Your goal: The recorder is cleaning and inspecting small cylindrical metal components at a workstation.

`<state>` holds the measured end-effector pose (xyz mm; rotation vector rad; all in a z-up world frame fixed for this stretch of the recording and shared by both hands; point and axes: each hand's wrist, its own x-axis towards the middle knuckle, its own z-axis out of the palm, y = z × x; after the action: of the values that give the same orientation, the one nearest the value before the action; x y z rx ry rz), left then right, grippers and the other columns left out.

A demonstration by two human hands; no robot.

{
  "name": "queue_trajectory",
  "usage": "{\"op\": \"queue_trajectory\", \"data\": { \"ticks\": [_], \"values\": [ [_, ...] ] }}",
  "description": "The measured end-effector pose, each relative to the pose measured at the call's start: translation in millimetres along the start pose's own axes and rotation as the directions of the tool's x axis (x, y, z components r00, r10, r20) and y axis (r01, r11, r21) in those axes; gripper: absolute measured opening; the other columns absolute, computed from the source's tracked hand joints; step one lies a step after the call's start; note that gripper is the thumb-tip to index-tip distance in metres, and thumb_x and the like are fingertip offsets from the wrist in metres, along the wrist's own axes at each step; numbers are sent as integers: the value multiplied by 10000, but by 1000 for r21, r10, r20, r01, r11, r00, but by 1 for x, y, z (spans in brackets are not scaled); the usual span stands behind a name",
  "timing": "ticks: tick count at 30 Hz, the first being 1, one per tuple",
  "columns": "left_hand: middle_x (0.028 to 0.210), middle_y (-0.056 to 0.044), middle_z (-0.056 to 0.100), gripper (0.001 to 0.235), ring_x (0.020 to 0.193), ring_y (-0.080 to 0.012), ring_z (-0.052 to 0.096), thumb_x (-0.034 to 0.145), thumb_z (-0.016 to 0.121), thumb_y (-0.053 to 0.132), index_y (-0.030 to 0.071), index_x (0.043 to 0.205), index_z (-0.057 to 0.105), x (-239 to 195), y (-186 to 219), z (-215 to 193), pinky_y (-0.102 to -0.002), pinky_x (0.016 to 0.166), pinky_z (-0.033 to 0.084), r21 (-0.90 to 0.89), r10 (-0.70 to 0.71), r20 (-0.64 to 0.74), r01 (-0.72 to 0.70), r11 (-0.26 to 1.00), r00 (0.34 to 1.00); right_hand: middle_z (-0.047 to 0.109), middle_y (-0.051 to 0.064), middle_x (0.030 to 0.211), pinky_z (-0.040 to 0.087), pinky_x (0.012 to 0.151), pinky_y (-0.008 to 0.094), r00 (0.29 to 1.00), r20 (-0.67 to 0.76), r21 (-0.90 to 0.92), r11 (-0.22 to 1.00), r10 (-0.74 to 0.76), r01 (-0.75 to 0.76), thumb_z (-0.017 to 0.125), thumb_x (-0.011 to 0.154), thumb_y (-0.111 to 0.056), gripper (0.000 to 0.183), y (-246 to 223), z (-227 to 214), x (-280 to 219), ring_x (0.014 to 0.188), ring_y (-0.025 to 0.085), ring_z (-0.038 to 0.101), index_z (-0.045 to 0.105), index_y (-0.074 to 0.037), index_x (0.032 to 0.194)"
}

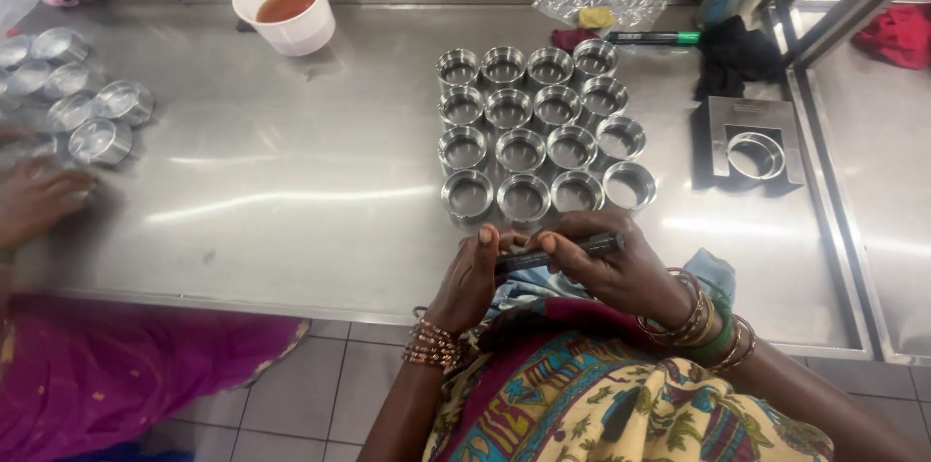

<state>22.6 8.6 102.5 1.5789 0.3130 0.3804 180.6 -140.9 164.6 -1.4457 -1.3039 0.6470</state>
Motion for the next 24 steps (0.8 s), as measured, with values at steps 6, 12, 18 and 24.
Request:
{"op": "queue_trajectory", "data": {
  "ticks": [6,12,18,24],
  "values": [
    [720,-213,543,999,664,-261,531,1005,151,741,0,1199,793,-2,-13,-4,-389,613,433,290,-68,-2,66,955,998,751,57,654,450,377,243,933,39,-69,932,358,-355,617,953,-342,341,9,3,-1,447,121,600,791,-53,999],
    [867,-164,800,625,790,-216,788,968,431,538,26,1164,730,6,35,11,-338,694,624,171,-106,-109,124,977,988,790,82,959,653,613,235,998,67,-17,1000,23,-22,638,1005,-310,309,10,19,-5,739,146,765,741,-40,1114],
    [900,-182,648,489,715,-230,635,1024,490,435,56,1178,757,9,6,7,-384,612,536,115,-331,-247,367,923,911,776,122,913,600,627,274,985,108,63,988,134,-141,646,1008,-313,328,28,4,-9,720,176,711,756,-34,1141],
    [867,-80,778,419,778,-79,690,1041,575,373,0,1118,748,11,31,11,-259,672,540,-37,-31,-7,30,999,1000,764,48,949,642,654,274,843,278,137,849,461,-510,676,883,-354,404,-9,-28,-2,725,129,734,676,-96,1194]
  ]
}}
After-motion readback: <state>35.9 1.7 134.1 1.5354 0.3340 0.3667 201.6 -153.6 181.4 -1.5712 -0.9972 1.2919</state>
